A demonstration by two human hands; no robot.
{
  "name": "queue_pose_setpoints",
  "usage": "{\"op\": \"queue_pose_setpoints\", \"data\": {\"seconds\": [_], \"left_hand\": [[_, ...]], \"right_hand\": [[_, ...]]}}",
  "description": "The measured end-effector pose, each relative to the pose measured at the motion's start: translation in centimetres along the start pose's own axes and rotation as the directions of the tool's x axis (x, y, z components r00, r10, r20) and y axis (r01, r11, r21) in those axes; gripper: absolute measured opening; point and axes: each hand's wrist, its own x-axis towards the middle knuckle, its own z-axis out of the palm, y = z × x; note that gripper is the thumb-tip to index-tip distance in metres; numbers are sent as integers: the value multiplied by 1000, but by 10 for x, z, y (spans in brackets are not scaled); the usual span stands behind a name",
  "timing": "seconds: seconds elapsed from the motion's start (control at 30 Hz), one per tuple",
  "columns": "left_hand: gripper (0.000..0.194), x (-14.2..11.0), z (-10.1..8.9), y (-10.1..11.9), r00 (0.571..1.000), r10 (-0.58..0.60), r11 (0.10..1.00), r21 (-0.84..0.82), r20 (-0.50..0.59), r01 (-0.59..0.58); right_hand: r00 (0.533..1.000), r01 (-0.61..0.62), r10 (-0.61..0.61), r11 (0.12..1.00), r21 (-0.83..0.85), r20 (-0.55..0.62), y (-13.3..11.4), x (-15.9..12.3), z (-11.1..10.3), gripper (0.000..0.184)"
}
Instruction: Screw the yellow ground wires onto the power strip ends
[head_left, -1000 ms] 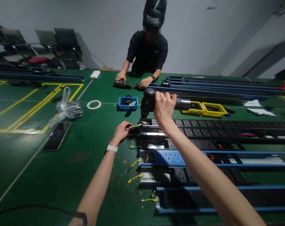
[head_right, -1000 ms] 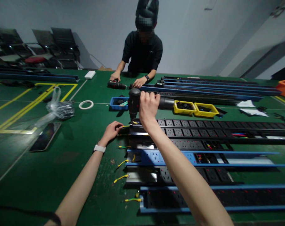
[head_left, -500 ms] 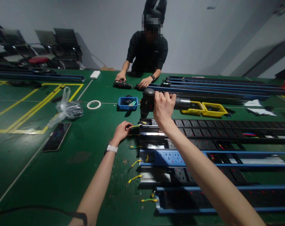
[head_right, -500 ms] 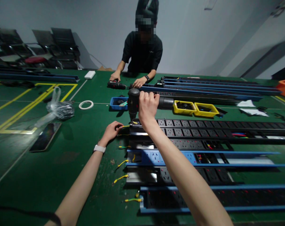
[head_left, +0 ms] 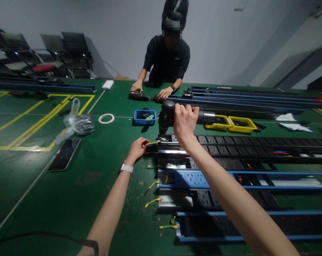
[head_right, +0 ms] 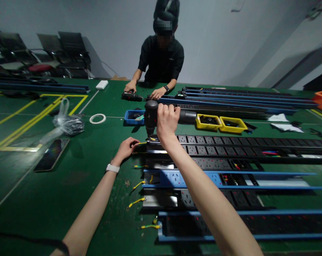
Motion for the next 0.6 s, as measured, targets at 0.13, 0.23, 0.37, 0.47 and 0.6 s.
{"op": "queue_pose_setpoints", "data": {"seconds": [0.13, 0.23, 0.37, 0.47, 0.6], "left_hand": [[47, 0, 0, 0, 1000, 4, 1000, -2, 1, -4], [46, 0, 0, 0, 1000, -1, 1000, -3, 1, 1], [46, 0, 0, 0, 1000, 1, 1000, -7, 2, -1], [47, 0, 0, 0, 1000, -2, 1000, -10, 4, 2], [47, -1, -1, 1, 1000, 1, 1000, -13, 3, -1]], "right_hand": [[1000, -2, 2, 1000, 4, 5, 0, 1, -1, 37], [1000, -3, 3, 1000, -3, 21, -1, 1, -2, 38], [999, -4, 5, 1000, -26, 35, -2, 1, -2, 38], [1000, 0, 1, 1000, -27, 27, -2, 1, -1, 37], [999, -7, 8, 1000, -18, 35, -2, 1, -1, 37]]}}
